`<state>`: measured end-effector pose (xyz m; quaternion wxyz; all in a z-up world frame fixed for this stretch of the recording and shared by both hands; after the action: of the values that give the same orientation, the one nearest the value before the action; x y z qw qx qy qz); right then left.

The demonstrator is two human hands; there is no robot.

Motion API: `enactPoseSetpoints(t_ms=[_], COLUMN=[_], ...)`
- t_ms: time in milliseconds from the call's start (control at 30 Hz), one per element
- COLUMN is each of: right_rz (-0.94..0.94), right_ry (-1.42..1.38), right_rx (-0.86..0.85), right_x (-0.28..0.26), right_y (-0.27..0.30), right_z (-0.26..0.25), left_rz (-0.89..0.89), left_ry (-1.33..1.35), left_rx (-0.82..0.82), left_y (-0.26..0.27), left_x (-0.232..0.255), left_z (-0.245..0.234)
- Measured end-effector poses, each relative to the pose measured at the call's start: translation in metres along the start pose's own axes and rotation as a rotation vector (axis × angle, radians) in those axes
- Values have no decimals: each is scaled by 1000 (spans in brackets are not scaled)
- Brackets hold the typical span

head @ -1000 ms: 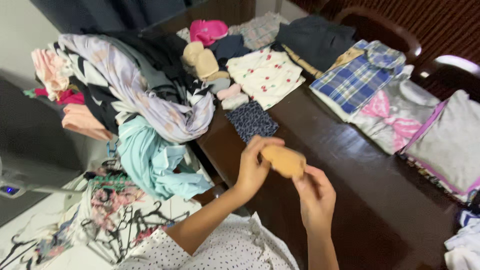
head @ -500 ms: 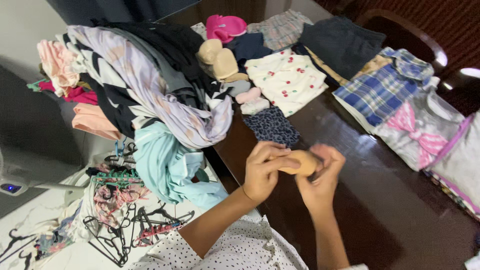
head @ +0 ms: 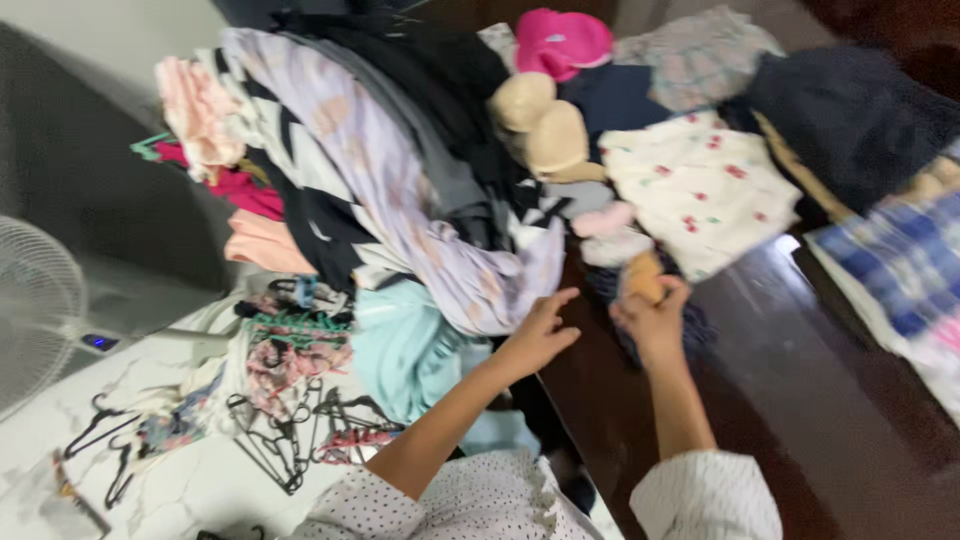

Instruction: The person folds several pieces of clothing on a table, including underwear, a light blue top, a floral top, a brown top, and a black t-shirt. Each item is smoothed, folded, and placed into a growing stack on the table.

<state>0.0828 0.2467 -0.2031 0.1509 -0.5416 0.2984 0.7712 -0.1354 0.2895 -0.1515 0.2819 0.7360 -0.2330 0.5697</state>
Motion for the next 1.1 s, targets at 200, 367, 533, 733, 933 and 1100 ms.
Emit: enactPoseSetpoints(t_ms=[200,367,533,733,933,1100], right_rz=[-91,-564,-671,-763,-825,-827], right_ry=[-291,667,592,1050,695,1028], right_rx=[-59,270,-273,-157,-460,-1346], right_x=[35,-27,-29,-43,-165,-158], right_y=[-119,-99,-97,-124,-42,162], right_z=[2,62,260,370,463,483], left_rz=[220,219,208,248,242,488], left_ry=[-234,75,336,618,1242,1393], left_rx=[156,267,478,495,397,485], left_y=[-22,-34,-30,1,25,15], left_x=[16,36,50,47,28,11], left_z=[-55,-126,-186,-250,-298,-354])
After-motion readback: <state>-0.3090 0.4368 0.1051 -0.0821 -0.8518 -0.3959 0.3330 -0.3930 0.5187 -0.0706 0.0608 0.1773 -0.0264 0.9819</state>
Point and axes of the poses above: each hand's wrist, its own y-axis away from the middle knuckle, its own z-axis out of the palm, x = y × z, the point moved 8 cm from there along -y, towards the middle knuckle, and after that the axes turned 1 degree about -y, right-handed, at the moved point
